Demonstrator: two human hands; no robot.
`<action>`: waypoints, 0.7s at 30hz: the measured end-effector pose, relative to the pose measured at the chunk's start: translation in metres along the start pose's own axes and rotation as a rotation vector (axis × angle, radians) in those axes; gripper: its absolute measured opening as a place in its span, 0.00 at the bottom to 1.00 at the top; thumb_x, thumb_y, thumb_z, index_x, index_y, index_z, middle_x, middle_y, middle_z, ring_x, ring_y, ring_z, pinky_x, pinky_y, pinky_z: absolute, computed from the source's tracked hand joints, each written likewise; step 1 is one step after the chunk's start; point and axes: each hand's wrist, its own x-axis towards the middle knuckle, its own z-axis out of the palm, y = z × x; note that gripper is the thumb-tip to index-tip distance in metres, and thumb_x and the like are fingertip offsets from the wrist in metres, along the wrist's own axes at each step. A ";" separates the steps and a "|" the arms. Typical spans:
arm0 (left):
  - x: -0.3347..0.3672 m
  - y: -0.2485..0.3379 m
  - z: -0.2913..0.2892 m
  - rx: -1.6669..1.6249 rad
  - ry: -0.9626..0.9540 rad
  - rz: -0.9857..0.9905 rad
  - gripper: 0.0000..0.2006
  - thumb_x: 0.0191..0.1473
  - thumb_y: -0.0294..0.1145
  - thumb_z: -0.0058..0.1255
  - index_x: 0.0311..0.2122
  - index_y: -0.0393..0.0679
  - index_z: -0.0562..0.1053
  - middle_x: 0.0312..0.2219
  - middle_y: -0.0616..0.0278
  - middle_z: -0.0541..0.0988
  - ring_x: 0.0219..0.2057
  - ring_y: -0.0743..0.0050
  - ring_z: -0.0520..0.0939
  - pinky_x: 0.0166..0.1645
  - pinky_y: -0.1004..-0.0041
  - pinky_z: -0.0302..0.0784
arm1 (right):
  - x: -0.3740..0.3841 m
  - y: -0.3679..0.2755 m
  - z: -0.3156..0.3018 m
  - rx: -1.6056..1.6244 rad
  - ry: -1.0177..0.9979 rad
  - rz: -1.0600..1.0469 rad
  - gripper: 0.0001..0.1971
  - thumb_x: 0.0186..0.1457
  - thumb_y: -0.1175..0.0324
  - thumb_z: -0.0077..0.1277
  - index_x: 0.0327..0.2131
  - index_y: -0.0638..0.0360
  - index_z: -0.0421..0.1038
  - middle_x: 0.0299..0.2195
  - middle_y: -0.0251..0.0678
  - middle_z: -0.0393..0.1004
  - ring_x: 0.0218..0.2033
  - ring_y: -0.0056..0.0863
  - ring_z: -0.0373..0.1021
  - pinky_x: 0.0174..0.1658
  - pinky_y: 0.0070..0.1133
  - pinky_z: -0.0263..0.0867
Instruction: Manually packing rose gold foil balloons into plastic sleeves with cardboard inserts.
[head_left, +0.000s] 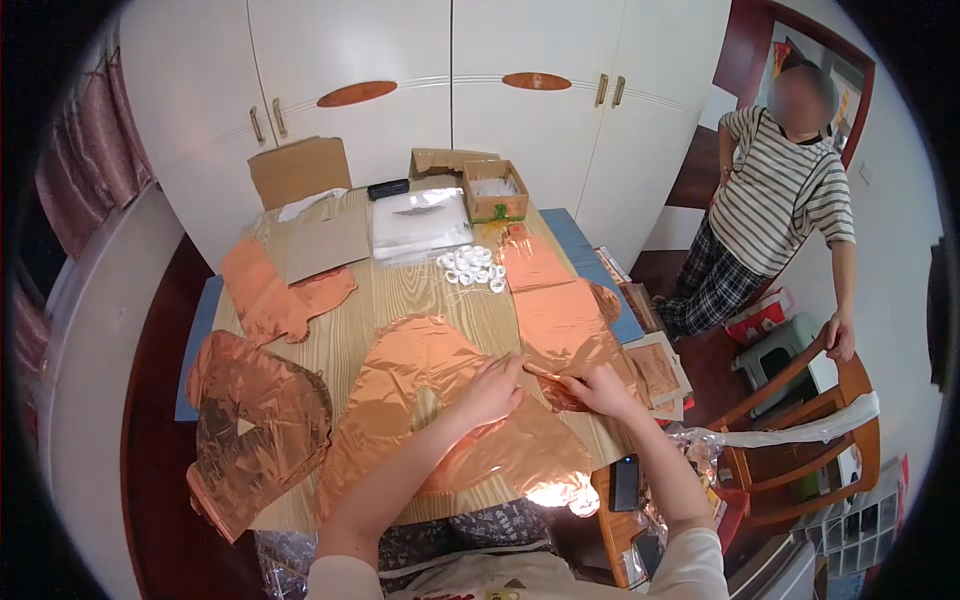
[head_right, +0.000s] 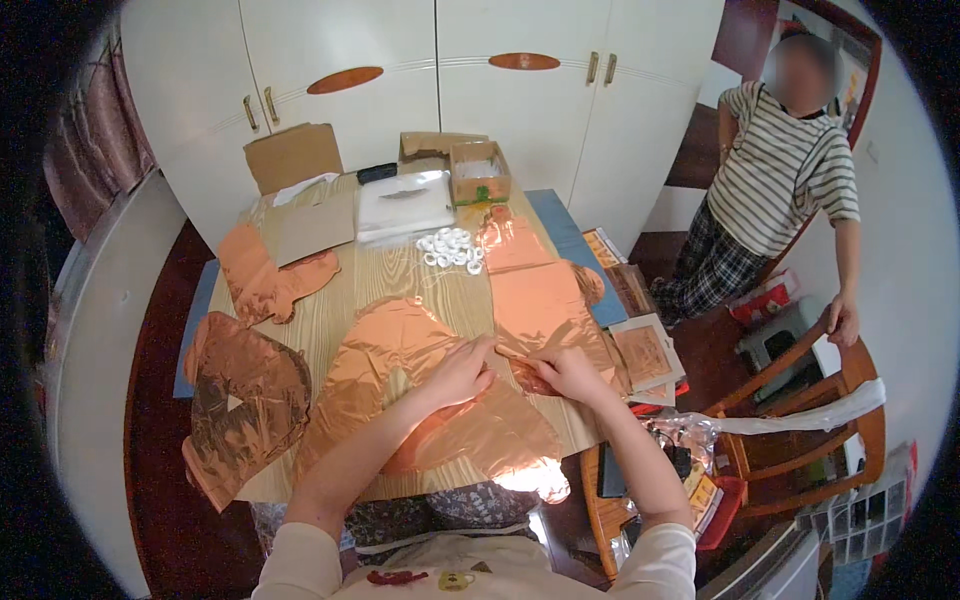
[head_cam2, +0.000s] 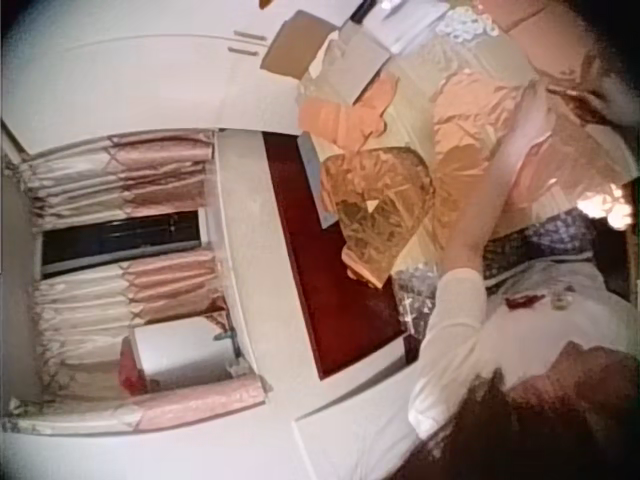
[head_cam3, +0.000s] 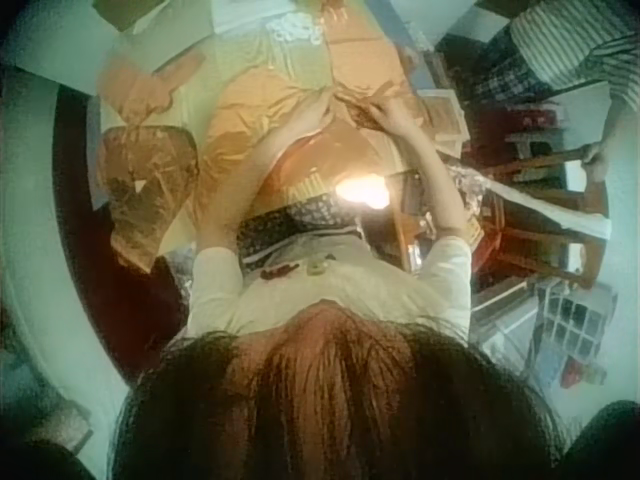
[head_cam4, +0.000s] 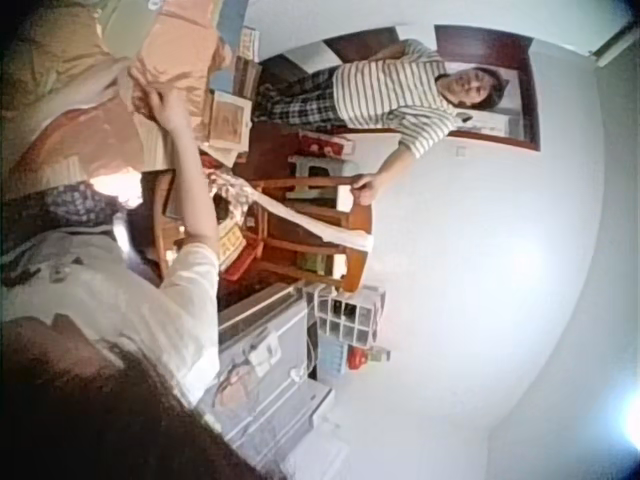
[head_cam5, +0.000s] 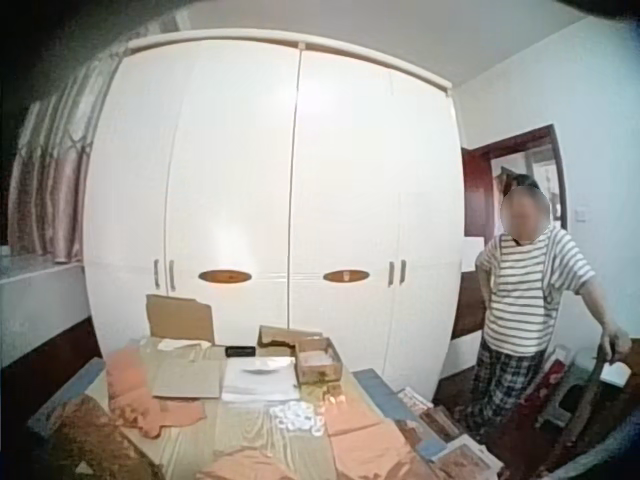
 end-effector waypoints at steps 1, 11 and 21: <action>0.000 -0.002 0.002 0.007 0.011 0.014 0.27 0.49 0.29 0.51 0.55 0.37 0.59 0.40 0.44 0.74 0.42 0.49 0.76 0.54 0.56 0.64 | 0.001 0.003 0.000 0.008 0.000 0.028 0.08 0.52 0.67 0.54 0.34 0.57 0.79 0.27 0.44 0.78 0.27 0.39 0.76 0.32 0.29 0.69; 0.003 0.010 -0.010 -0.030 -0.105 -0.058 0.26 0.50 0.30 0.49 0.55 0.36 0.62 0.53 0.44 0.70 0.57 0.50 0.68 0.63 0.55 0.57 | 0.002 -0.005 0.000 0.252 0.037 0.331 0.08 0.46 0.70 0.64 0.26 0.66 0.77 0.20 0.37 0.76 0.22 0.20 0.71 0.28 0.22 0.66; 0.003 0.012 -0.008 0.123 -0.153 0.029 0.18 0.55 0.36 0.47 0.49 0.39 0.70 0.55 0.51 0.70 0.61 0.53 0.64 0.64 0.55 0.56 | -0.001 0.021 0.009 0.509 0.141 0.348 0.08 0.51 0.71 0.61 0.24 0.63 0.74 0.20 0.25 0.71 0.24 0.12 0.64 0.27 0.16 0.61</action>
